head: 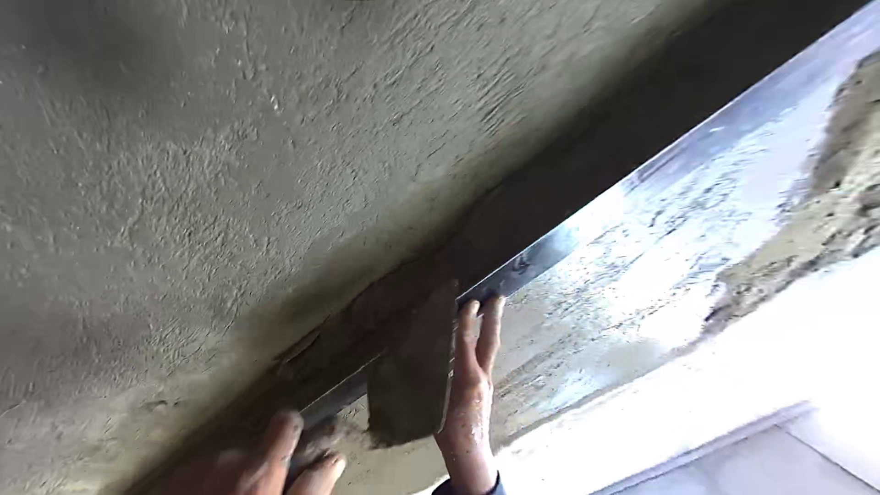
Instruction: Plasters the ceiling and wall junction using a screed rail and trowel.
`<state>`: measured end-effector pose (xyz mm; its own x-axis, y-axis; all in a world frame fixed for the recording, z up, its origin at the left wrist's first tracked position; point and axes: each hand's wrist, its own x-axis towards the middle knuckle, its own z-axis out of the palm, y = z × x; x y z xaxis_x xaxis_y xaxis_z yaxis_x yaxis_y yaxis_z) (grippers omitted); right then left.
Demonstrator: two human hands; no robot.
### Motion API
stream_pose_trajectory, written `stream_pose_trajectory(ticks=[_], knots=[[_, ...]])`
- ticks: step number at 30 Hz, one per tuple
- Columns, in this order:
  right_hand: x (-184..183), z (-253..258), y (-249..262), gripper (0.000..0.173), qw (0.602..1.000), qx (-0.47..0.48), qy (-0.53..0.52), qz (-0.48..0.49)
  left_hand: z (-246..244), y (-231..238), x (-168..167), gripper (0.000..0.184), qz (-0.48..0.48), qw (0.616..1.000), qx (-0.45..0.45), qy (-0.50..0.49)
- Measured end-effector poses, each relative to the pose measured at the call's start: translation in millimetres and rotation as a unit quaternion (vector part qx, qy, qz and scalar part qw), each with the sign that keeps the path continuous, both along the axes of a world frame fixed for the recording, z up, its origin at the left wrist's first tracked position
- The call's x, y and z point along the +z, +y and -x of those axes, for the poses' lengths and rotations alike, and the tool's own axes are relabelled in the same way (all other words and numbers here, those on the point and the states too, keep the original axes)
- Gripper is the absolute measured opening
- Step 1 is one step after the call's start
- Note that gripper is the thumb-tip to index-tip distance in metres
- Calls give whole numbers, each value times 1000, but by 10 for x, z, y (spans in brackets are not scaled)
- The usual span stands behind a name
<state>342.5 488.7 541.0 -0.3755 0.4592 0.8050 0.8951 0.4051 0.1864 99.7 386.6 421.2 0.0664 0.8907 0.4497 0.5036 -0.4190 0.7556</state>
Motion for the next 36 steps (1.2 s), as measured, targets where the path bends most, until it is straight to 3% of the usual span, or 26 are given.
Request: stream_pose_trajectory(ticks=[2, 4, 5, 8, 10, 17, 23, 25, 28, 36], knots=[[-16, -10, 2, 74, 1000, -14, -8, -13, -71, 153, 283, 58, -58, 998, 30, 6], [-32, 5, 22, 45, 999, -27, -7, -35, -134, 304, 409, 59, -111, 991, 75, 25], [-31, 18, 29, 44, 999, -29, -7, -36, -145, 350, 446, 59, -118, 988, 89, 36], [-25, 2, 33, 83, 999, -14, -14, -26, -137, 408, 419, 60, -80, 991, 89, 63], [-23, -3, 34, 93, 999, -14, -21, -22, -125, 400, 308, 64, -49, 994, 76, 67], [-21, -7, 16, 105, 1000, 7, 12, 19, 23, 116, -392, 73, 140, 988, -13, 59], [0, -2, -5, 93, 1000, 2, -7, 23, -221, 164, 12, 53, -46, 993, 103, 39], [5, 1, -6, 96, 1000, 5, -3, 25, -257, 284, -11, 51, -47, 991, 117, 51], [14, 8, -12, 106, 1000, 4, -7, 28, -269, 261, -381, 57, 21, 992, 115, 44], [56, 25, -21, 107, 999, -2, -14, 30, -199, -48, -1319, 72, 203, 977, 48, 50]])
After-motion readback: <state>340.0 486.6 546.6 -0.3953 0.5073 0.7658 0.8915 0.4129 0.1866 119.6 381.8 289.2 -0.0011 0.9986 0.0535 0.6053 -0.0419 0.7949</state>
